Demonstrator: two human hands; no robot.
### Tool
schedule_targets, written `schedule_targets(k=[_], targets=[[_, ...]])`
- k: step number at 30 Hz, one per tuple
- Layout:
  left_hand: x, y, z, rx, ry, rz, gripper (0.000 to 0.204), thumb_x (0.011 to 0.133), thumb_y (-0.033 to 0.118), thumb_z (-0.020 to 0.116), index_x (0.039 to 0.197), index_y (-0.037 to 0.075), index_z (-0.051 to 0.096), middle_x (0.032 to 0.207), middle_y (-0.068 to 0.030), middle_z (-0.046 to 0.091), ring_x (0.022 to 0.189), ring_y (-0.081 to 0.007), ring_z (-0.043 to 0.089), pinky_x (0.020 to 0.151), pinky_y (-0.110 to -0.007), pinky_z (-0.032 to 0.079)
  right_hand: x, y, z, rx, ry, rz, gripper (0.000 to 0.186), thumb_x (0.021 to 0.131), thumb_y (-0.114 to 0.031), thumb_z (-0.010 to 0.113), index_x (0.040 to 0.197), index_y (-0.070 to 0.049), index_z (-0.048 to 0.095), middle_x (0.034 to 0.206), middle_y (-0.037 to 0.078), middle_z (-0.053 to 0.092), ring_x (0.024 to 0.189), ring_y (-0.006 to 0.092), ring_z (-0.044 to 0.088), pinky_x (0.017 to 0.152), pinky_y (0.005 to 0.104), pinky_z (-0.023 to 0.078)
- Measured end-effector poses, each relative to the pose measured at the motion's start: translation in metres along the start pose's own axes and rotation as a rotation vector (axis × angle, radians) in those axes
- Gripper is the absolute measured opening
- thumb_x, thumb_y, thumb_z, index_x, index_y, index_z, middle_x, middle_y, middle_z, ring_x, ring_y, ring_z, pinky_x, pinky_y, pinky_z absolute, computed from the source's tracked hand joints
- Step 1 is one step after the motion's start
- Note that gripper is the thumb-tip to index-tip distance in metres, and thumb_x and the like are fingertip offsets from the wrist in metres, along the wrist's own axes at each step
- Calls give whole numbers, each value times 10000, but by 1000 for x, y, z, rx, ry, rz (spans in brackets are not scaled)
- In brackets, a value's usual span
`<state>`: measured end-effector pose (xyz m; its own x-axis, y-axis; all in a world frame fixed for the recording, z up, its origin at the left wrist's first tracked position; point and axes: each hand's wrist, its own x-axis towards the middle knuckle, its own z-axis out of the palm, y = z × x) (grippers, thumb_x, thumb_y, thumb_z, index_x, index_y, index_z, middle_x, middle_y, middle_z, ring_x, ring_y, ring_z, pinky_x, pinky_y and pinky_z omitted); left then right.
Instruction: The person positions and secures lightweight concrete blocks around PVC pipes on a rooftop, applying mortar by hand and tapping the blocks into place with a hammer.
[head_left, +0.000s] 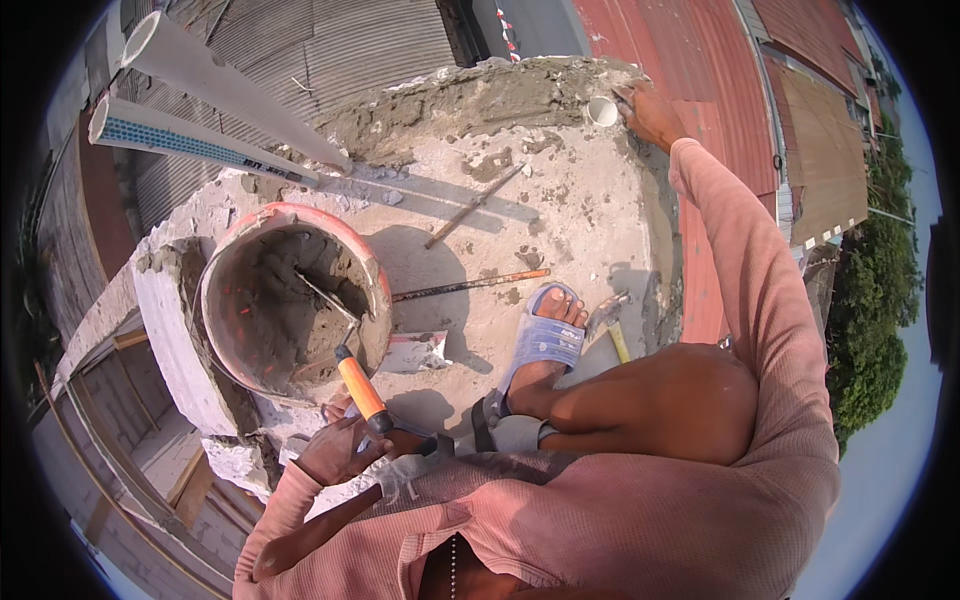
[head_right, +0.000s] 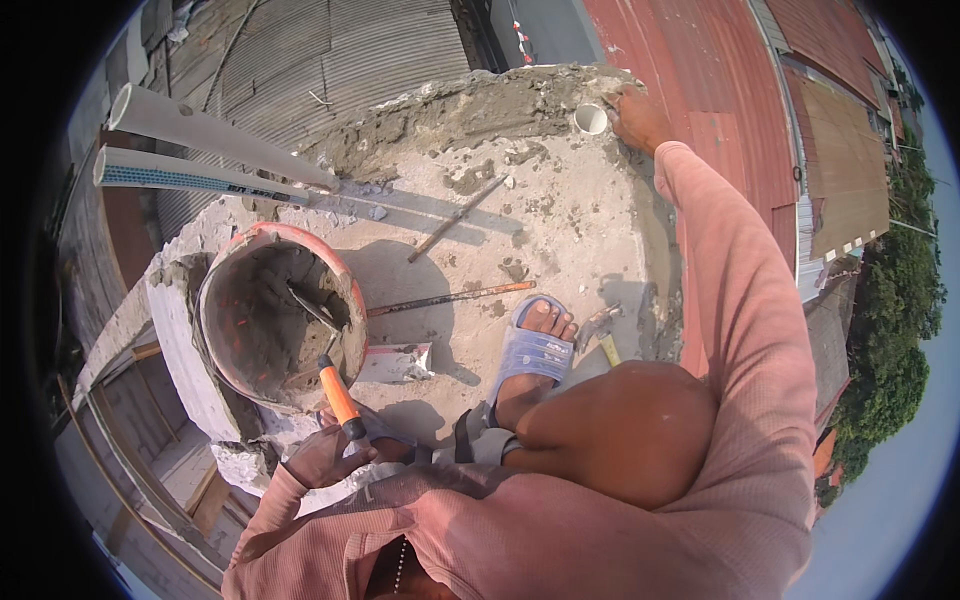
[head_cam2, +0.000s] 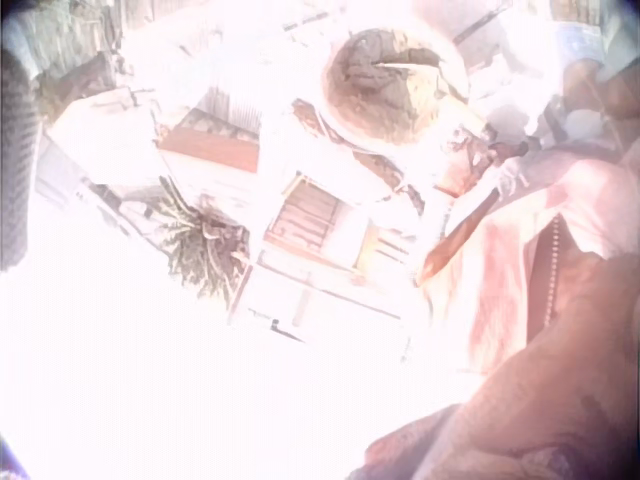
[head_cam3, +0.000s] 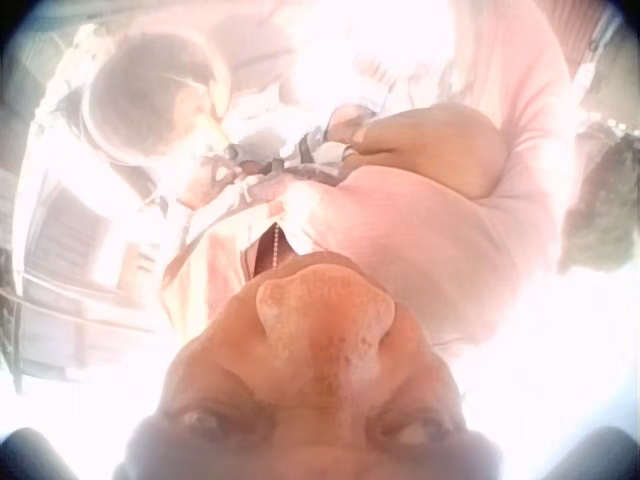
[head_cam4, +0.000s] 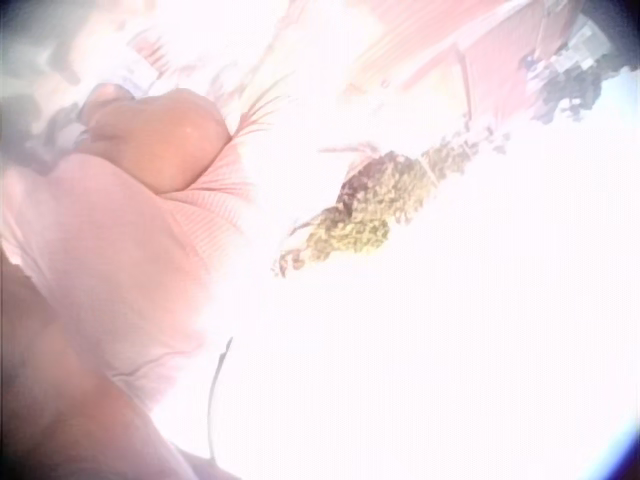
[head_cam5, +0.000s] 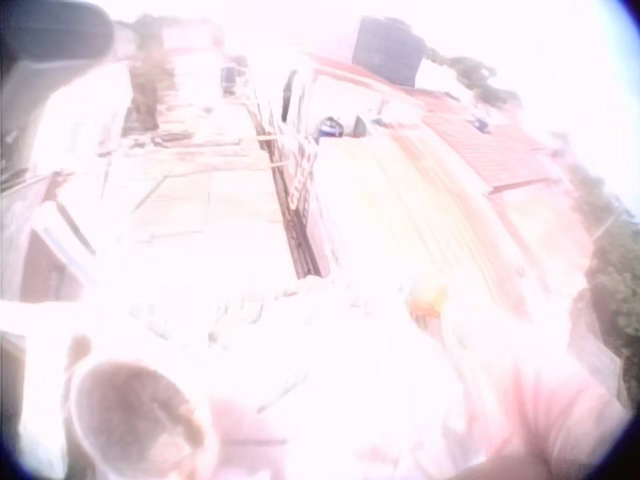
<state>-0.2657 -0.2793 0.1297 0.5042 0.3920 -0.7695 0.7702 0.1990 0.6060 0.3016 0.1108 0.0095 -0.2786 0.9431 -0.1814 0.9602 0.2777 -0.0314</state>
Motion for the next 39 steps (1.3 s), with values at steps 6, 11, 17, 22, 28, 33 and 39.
schedule_targets(k=[6, 11, 17, 22, 28, 33, 39], targets=[[-3, 10, 16, -82, 40, -65, 564, 980, 506, 594, 1161, -29, 580, 1076, -287, 651, 1052, -455, 619, 926, -492, 490, -21, -27, -9, -130, -28, -2, 291, 993, -135, 505, 1247, -97, 641, 1336, 123, 603, 1185, 358, 600, 995, 520, 483], [3, 0, 20, -73, 67, -101, 498, 989, 497, 583, 1140, 23, 609, 1082, -263, 654, 1037, -443, 629, 889, -502, 493, -87, -46, -35, 235, -621, -131, 277, 949, -269, 619, 1091, -48, 707, 1148, 161, 695, 1091, 387, 630, 943, 487, 494], [-2, -7, 18, -139, -60, -105, 530, 995, 501, 575, 1195, 10, 577, 1140, -288, 639, 1081, -461, 616, 908, -508, 489, -111, -24, -50, 401, -455, 62, 442, 995, -405, 535, 1156, -25, 693, 1090, 237, 691, 970, 405, 660, 919, 470, 476], [3, 7, 8, -71, -43, -164, 524, 1002, 500, 560, 1187, 11, 591, 1131, -288, 641, 1083, -460, 614, 909, -507, 487, -73, 47, -35, 153, -22, 208, 513, 1024, -384, 462, 1376, -27, 573, 1354, 186, 617, 1267, 367, 569, 1105, 430, 410], [-2, -4, 31, -179, -14, -127, 475, 1008, 480, 556, 1154, 42, 665, 1120, -264, 662, 1055, -441, 629, 910, -484, 499, -51, -11, -8, -187, -223, 76, 670, 1056, -471, 395, 1518, 13, 376, 1508, 214, 466, 1465, 353, 348, 1245, 464, 208], [-5, 5, 31, -172, 23, -3, 379, 1036, 386, 541, 1152, 49, 668, 1050, -157, 713, 1007, -370, 676, 871, -436, 519, -101, -60, 1, -136, -191, -79, 632, 1055, -490, 401, 1472, -19, 458, 1435, 214, 525, 1419, 368, 405, 1230, 472, 239], [-5, -3, 30, -237, -18, 24, 337, 1019, 339, 574, 1156, 52, 685, 1101, -191, 707, 1067, -360, 662, 930, -439, 508, -118, -94, -43, 113, -346, -340, 394, 1032, -380, 510, 1082, -24, 672, 1085, 185, 672, 1101, 390, 598, 974, 500, 457]])
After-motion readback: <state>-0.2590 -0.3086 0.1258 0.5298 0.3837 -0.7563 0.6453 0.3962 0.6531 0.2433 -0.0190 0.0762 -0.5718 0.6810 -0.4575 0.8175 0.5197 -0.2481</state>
